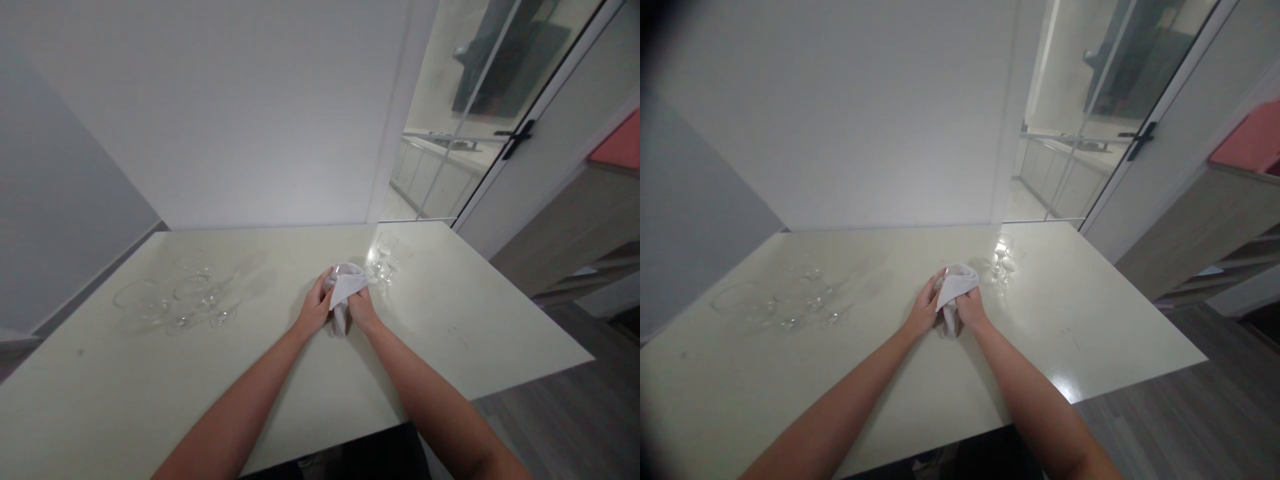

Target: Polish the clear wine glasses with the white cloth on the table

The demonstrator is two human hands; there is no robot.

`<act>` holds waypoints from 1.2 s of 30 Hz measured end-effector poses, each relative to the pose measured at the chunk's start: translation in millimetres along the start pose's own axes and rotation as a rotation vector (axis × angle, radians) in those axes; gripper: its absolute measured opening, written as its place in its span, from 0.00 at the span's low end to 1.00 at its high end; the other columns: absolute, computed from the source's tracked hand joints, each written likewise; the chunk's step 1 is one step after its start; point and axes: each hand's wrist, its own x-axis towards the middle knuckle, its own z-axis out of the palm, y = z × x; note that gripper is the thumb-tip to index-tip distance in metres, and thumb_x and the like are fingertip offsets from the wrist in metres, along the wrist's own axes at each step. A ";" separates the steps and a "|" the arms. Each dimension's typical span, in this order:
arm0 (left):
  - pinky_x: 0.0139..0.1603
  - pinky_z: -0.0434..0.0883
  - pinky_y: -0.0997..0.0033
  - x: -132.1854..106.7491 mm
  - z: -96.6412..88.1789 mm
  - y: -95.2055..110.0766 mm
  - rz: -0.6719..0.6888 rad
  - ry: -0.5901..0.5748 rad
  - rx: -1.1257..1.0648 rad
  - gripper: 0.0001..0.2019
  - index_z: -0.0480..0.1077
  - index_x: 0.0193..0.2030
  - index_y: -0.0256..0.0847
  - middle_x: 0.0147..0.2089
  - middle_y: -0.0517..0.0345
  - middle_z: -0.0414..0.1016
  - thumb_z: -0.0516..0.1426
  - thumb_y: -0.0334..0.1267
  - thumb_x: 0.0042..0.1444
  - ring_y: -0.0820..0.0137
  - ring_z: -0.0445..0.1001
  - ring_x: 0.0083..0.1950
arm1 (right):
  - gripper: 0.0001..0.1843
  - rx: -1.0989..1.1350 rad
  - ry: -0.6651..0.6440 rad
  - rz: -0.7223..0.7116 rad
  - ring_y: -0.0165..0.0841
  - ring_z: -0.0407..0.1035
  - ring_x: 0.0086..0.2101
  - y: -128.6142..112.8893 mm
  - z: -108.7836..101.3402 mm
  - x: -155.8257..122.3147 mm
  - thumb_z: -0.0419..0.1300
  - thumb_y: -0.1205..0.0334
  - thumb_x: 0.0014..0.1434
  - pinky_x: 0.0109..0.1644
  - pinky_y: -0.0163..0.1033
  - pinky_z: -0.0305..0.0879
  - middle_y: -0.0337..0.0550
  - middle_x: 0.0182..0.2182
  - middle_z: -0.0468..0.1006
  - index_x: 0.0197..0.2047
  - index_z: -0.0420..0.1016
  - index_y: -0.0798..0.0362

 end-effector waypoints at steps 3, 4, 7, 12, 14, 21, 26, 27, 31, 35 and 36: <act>0.53 0.73 0.59 -0.3 0.5 -0.1 0.009 0.003 -0.015 0.33 0.58 0.67 0.37 0.47 0.48 0.76 0.55 0.55 0.61 0.58 0.74 0.51 | 0.14 0.008 -0.007 -0.005 0.36 0.74 0.39 -1.9 0.4 -0.9 0.59 0.63 0.47 0.49 0.41 0.69 0.41 0.38 0.82 0.38 0.78 0.53; 0.54 0.72 0.58 -0.3 0.8 0.4 0.018 0.002 -0.023 0.34 0.59 0.67 0.37 0.48 0.47 0.76 0.56 0.56 0.60 0.57 0.73 0.52 | 0.13 0.009 -0.013 -0.012 0.35 0.74 0.39 -2.7 0.4 -1.2 0.59 0.63 0.47 0.49 0.41 0.70 0.40 0.37 0.82 0.38 0.78 0.53; 0.60 0.69 0.57 -0.6 2.1 3.0 0.050 -0.027 -0.043 0.35 0.60 0.67 0.37 0.55 0.45 0.74 0.57 0.57 0.59 0.55 0.70 0.59 | 0.14 0.021 -0.035 -0.042 0.35 0.73 0.38 -4.0 0.4 -1.3 0.60 0.65 0.46 0.48 0.41 0.70 0.40 0.37 0.82 0.38 0.77 0.52; 0.70 0.56 0.56 -0.6 2.3 4.3 0.102 -0.098 -0.025 0.34 0.59 0.68 0.36 0.68 0.44 0.61 0.53 0.56 0.62 0.55 0.59 0.68 | 0.16 0.079 -0.037 -0.014 0.35 0.73 0.38 -1.0 0.7 -0.8 0.63 0.62 0.45 0.48 0.41 0.70 0.41 0.38 0.81 0.40 0.75 0.52; 0.71 0.54 0.56 -0.3 1.5 3.4 0.110 -0.095 -0.013 0.33 0.59 0.68 0.37 0.69 0.44 0.59 0.52 0.55 0.63 0.56 0.58 0.70 | 0.15 0.098 -0.022 0.021 0.35 0.73 0.40 2.8 1.0 -1.4 0.63 0.61 0.45 0.50 0.41 0.69 0.42 0.40 0.81 0.40 0.75 0.52; 0.69 0.56 0.58 -1.1 1.1 7.9 0.063 -0.063 0.060 0.29 0.60 0.66 0.39 0.67 0.47 0.62 0.50 0.55 0.65 0.56 0.60 0.67 | 0.12 0.195 0.093 0.136 0.35 0.72 0.36 10.1 2.2 0.9 0.60 0.54 0.47 0.44 0.40 0.69 0.41 0.34 0.80 0.33 0.74 0.51; 0.31 0.69 0.72 -6.8 4.9 6.6 -0.079 -0.062 -0.106 0.30 0.53 0.63 0.43 0.39 0.57 0.74 0.55 0.56 0.61 0.71 0.71 0.29 | 0.13 0.365 0.050 0.188 0.35 0.72 0.30 0.3 7.6 2.0 0.56 0.51 0.51 0.35 0.39 0.70 0.39 0.29 0.80 0.33 0.74 0.50; 0.26 0.65 0.75 -7.6 5.2 6.3 -0.086 -0.066 -0.154 0.29 0.52 0.62 0.44 0.35 0.61 0.72 0.57 0.55 0.60 0.74 0.66 0.24 | 0.12 0.386 0.033 0.200 0.35 0.72 0.29 -0.7 8.6 0.7 0.56 0.51 0.51 0.33 0.38 0.69 0.38 0.28 0.79 0.33 0.73 0.50; 0.31 0.67 0.75 -6.8 3.8 12.4 -0.007 -0.089 -0.181 0.26 0.59 0.56 0.42 0.39 0.56 0.72 0.59 0.54 0.58 0.72 0.70 0.30 | 0.11 0.365 -0.051 0.172 0.33 0.71 0.28 -0.1 10.3 -5.7 0.64 0.56 0.47 0.32 0.36 0.70 0.37 0.28 0.79 0.34 0.75 0.51; 0.49 0.70 0.65 -3.3 1.7 18.6 0.086 -0.121 -0.100 0.27 0.65 0.58 0.38 0.50 0.46 0.72 0.57 0.55 0.60 0.60 0.73 0.48 | 0.16 0.365 -0.070 0.122 0.32 0.72 0.32 0.0 9.5 -6.8 0.68 0.57 0.45 0.38 0.36 0.72 0.40 0.34 0.81 0.39 0.76 0.51; 0.52 0.69 0.64 -2.9 1.5 17.8 0.091 -0.126 -0.075 0.27 0.65 0.59 0.38 0.50 0.46 0.72 0.55 0.55 0.61 0.59 0.72 0.49 | 0.16 0.383 -0.058 0.126 0.32 0.72 0.31 -0.7 9.6 -6.2 0.68 0.57 0.45 0.39 0.36 0.72 0.39 0.33 0.81 0.38 0.76 0.51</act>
